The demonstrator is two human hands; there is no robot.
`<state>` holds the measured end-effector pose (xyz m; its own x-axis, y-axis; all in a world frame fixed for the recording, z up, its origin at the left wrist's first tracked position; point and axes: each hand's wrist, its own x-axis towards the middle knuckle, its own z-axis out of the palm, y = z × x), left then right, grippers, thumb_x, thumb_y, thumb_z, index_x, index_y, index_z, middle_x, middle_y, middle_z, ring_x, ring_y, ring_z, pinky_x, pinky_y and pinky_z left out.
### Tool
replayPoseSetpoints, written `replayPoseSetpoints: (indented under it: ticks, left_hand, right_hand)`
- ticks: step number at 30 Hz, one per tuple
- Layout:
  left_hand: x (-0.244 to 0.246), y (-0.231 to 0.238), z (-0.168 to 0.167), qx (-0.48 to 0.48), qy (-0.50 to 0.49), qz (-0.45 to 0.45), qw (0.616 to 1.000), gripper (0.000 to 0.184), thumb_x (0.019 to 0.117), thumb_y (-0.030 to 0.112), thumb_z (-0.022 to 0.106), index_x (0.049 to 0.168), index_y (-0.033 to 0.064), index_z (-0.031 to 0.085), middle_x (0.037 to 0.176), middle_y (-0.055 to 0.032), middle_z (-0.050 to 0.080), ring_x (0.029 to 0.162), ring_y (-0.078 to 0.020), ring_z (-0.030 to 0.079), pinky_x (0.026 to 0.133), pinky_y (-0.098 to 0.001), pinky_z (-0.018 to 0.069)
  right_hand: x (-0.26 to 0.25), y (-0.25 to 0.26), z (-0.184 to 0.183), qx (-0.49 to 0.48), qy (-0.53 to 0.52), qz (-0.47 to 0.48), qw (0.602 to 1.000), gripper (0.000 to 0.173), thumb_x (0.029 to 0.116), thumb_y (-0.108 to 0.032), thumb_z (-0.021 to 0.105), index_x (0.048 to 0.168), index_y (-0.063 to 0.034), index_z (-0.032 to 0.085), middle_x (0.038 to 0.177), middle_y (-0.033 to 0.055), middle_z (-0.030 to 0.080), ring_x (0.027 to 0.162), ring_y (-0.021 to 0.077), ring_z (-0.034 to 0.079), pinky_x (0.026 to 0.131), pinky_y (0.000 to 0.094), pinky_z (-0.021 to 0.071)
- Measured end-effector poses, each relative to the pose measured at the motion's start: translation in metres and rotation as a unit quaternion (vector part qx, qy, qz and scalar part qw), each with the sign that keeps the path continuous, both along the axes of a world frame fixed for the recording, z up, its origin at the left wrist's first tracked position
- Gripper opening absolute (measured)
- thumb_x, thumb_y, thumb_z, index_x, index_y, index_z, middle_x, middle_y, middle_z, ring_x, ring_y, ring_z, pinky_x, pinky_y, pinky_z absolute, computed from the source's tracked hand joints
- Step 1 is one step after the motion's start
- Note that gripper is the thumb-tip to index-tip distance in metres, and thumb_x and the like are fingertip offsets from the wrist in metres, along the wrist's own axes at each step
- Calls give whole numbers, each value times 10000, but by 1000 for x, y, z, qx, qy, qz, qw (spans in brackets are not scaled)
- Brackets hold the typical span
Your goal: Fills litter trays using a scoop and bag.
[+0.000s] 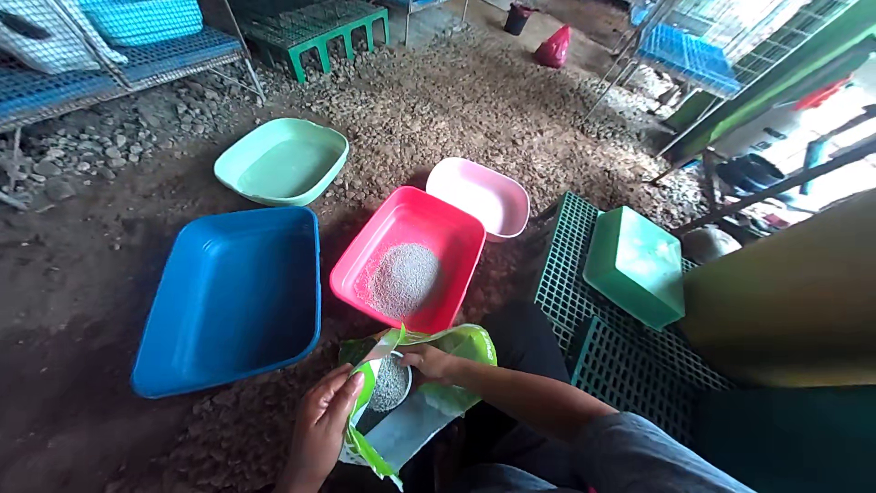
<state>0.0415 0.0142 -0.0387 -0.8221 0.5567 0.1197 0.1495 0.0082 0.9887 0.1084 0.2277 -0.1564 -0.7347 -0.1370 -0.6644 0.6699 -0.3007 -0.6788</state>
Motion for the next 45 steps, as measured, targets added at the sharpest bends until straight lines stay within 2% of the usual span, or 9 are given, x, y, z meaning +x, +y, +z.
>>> replayPoseSetpoints:
  ticks: [10,16,25,32,35,37,40,43,45]
  left_hand:
    - [0,1,3,11,-57,32,998,295,998,145,485,847,157,738,858,128,714,820,33,663,786,-184,565]
    - [-1,4,15,31,-132,77,988,336,996,87,435,859,178,728,837,135,734,801,26,684,781,-190,581]
    - [-2,3,18,27,-161,103,981,330,986,56,444,827,178,707,788,145,711,768,39,667,759,-182,571]
    - [0,-1,17,23,-152,86,984,343,989,49,457,831,197,723,792,157,714,758,52,660,744,-178,570]
    - [1,-1,18,23,-153,79,985,357,996,41,450,823,202,717,780,166,703,742,55,652,729,-167,563]
    - [2,-1,19,22,-153,77,985,358,995,33,446,826,199,714,772,170,700,732,61,647,719,-165,561]
    - [0,-2,18,11,-145,67,987,343,1000,32,454,841,193,711,782,176,699,745,66,648,732,-169,561]
    - [-2,-3,18,5,-138,61,989,346,998,28,457,830,198,707,779,183,696,747,71,645,737,-170,558]
    - [-3,-3,17,6,-135,57,989,352,999,27,456,821,198,707,771,181,692,738,69,642,728,-168,556]
  right_hand:
    - [28,16,61,-47,-22,-52,997,357,1105,-210,382,1404,-50,496,1108,103,682,890,187,712,744,363,611]
    - [31,26,115,-24,8,-10,1000,319,1083,-181,421,1348,-52,544,1061,48,697,876,137,713,733,329,614]
    - [19,63,168,-38,44,-33,998,285,1073,-197,383,1253,-79,570,1047,64,728,882,174,734,749,354,629]
    - [-29,127,158,28,85,-134,987,367,1113,-255,284,1300,-23,497,1074,132,706,849,220,728,723,371,622]
    - [-64,151,120,133,72,-175,973,380,1117,-243,398,1414,-21,484,1151,180,667,897,256,712,762,407,616]
    - [-90,161,86,264,68,-165,948,433,1064,-163,547,1471,-31,479,1282,243,617,1024,320,678,836,459,589]
    - [-122,174,33,523,93,-92,842,608,840,-129,806,1396,-23,583,1451,334,478,1325,462,504,1078,544,467]
    - [-137,180,22,661,122,-11,741,616,786,-78,813,1370,-60,619,1592,341,288,1477,497,315,1126,552,438]
    - [-146,188,29,713,147,22,685,557,822,-25,755,1363,-77,637,1597,321,310,1483,498,311,1104,586,441]
